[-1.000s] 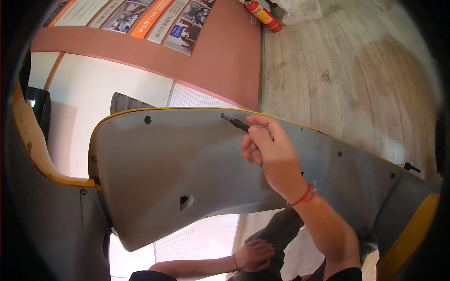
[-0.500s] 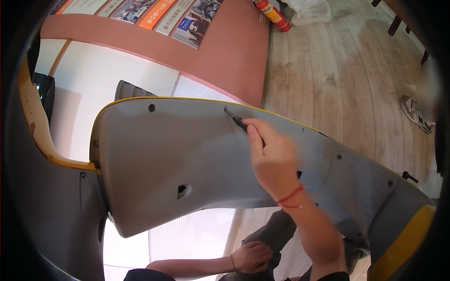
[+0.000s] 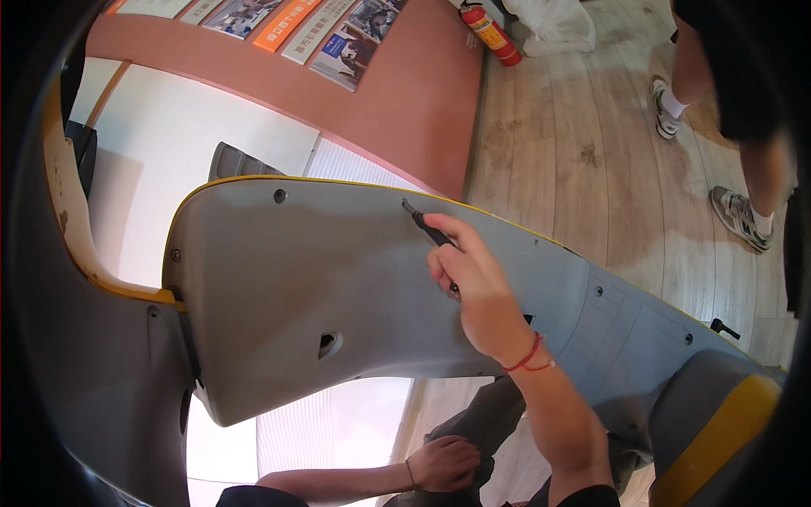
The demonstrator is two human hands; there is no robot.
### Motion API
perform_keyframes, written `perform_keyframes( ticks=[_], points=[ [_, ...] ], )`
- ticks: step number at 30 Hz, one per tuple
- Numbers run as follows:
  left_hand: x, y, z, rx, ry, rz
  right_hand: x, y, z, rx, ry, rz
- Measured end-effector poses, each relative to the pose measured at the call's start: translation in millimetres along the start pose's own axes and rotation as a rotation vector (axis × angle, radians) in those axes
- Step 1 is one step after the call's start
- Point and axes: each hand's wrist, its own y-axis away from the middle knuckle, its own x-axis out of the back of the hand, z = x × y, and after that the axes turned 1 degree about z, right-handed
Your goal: Use a precision screwdriver to tighten or remove screws on the plastic fairing of an electric scooter.
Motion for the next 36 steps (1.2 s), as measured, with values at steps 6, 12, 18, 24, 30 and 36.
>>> perform_keyframes(
  ticks=[6, 12, 18, 24, 30, 36],
  points=[
    [1, -1, 0, -0.024, 0.019, 0.002, 20, -13, -1, 0.696, 0.781, 0.069],
    [2, -2, 1, -0.024, 0.010, 0.002, 16, -6, -14, 0.299, 0.384, 0.056],
    [1, 2, 1, -0.021, 0.012, 0.023, 18, -2, -20, -0.259, -0.516, 0.023],
    [2, -2, 3, -0.004, 0.031, 0.017, 3, 4, -24, -0.141, -0.369, 0.030],
    [1, -1, 2, -0.031, 0.025, 0.049, 10, -1, -6, 0.568, 0.649, 0.073],
    [-2, 2, 2, -0.018, 0.018, 0.041, 7, -4, 0, 0.850, 0.886, 0.210]
  ],
)
